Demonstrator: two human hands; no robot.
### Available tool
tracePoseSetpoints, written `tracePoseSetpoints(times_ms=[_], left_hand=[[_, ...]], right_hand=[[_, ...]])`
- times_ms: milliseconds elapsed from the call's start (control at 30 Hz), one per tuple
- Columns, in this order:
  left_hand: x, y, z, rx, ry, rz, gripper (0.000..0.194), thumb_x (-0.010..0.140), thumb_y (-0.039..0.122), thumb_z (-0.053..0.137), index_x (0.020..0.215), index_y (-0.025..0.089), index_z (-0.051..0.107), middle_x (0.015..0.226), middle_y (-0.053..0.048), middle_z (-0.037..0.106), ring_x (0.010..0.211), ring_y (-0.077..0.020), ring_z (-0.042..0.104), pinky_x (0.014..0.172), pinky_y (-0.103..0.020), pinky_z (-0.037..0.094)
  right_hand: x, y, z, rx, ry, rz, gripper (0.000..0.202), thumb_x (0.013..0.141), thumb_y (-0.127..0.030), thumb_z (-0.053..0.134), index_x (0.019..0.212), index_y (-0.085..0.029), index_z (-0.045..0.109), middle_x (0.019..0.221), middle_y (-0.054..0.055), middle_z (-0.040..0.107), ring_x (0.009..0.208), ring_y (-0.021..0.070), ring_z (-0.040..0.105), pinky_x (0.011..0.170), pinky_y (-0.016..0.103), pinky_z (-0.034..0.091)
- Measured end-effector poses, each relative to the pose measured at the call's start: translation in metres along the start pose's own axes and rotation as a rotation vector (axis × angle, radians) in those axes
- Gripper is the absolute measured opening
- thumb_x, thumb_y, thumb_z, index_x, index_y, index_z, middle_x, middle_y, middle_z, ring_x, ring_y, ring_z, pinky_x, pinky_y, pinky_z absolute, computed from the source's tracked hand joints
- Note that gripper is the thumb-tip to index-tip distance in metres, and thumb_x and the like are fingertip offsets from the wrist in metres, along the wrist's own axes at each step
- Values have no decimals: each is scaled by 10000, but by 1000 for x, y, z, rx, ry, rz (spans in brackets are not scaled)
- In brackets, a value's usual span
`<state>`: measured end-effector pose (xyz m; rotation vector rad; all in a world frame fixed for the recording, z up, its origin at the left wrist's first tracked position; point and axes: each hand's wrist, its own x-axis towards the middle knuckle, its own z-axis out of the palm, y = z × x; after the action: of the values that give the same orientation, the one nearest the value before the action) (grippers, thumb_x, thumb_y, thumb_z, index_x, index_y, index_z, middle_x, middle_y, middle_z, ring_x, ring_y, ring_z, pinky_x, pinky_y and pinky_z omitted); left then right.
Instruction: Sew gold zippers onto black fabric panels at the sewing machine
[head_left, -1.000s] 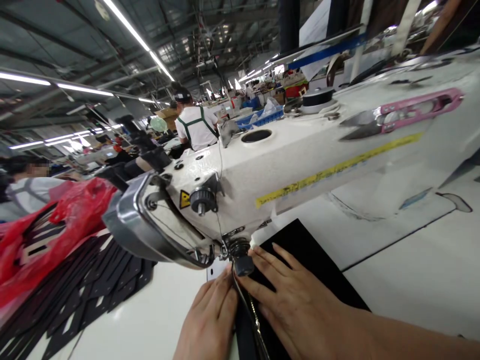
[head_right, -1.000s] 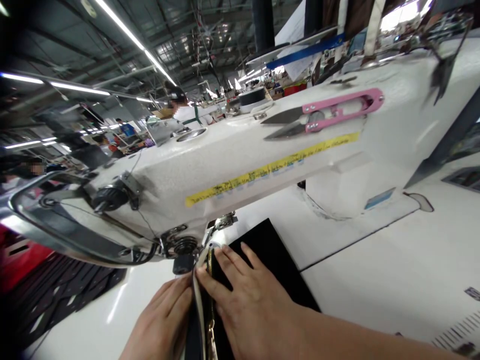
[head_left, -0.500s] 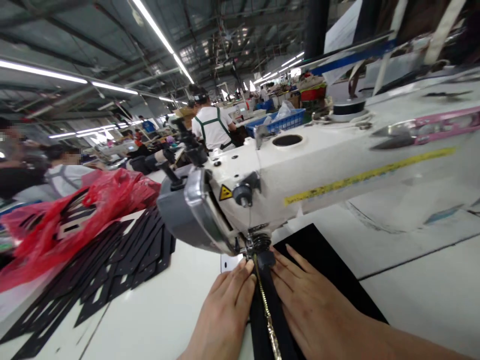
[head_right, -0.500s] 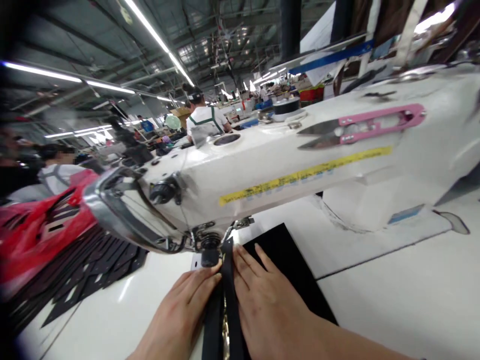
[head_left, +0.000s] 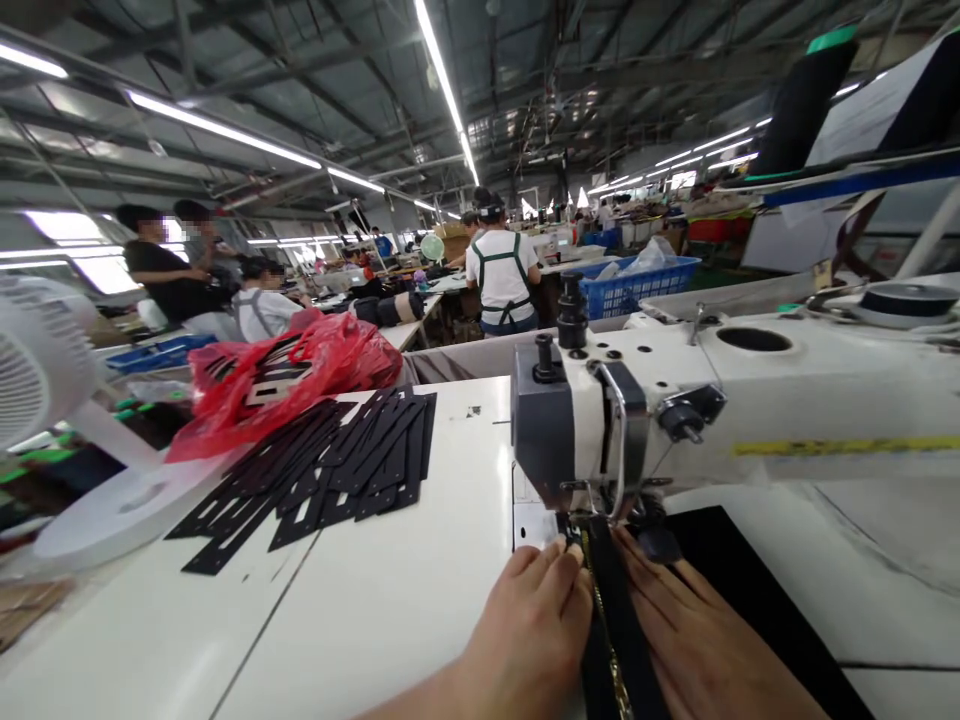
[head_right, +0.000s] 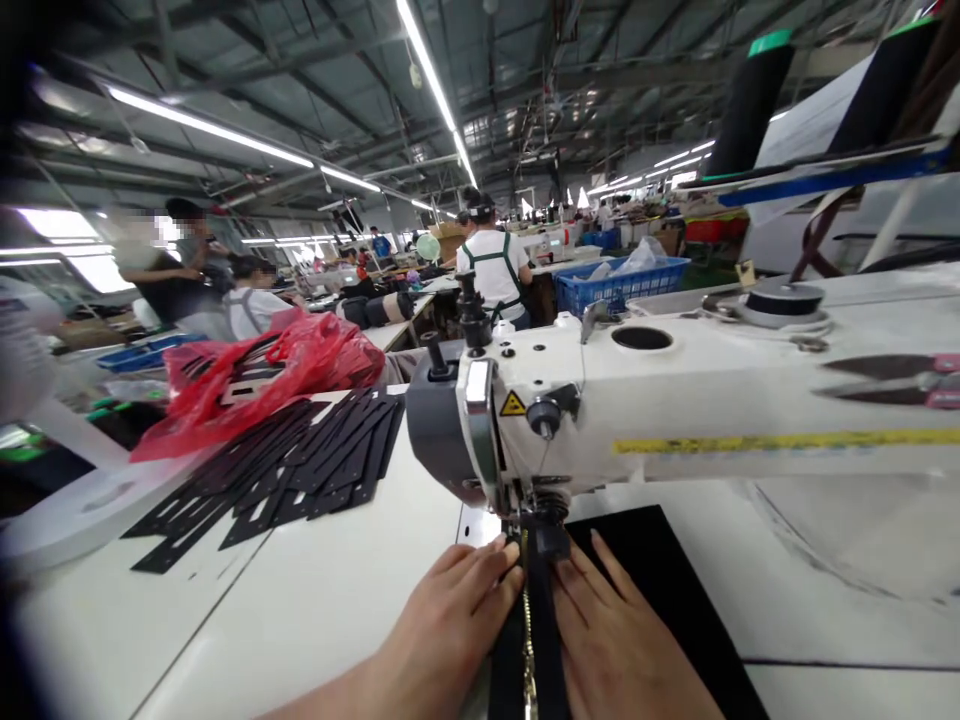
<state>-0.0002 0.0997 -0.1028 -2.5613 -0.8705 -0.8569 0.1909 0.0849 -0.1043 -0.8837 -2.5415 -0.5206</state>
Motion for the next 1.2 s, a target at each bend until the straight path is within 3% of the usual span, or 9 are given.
tracePoseSetpoints(times_ms=[333, 800, 1200], left_hand=[[-6, -1, 2, 41, -86, 18, 262, 945, 114, 353, 1010, 56, 600, 1063, -159, 625, 1010, -250, 592, 742, -361, 534], [-4, 3, -5, 0, -148, -17, 284, 956, 115, 335, 956, 55, 612, 1070, -170, 620, 992, -251, 600, 779, -386, 526], [-5, 7, -6, 23, -183, -36, 281, 953, 113, 339, 1006, 41, 605, 1098, -179, 611, 1062, -270, 566, 825, -399, 508]], right_hand=[[3, 1, -7, -54, -1, -1, 646, 777, -102, 394, 1414, -97, 287, 1230, 118, 580, 1111, 219, 559, 918, 388, 475], [0, -2, -6, 59, -88, 38, 631, 795, -120, 434, 1408, -73, 292, 1344, 161, 465, 1232, 262, 444, 993, 453, 404], [4, -1, -8, 112, -82, 43, 628, 796, -113, 406, 1414, -98, 293, 1338, 138, 480, 1231, 250, 447, 1029, 450, 368]])
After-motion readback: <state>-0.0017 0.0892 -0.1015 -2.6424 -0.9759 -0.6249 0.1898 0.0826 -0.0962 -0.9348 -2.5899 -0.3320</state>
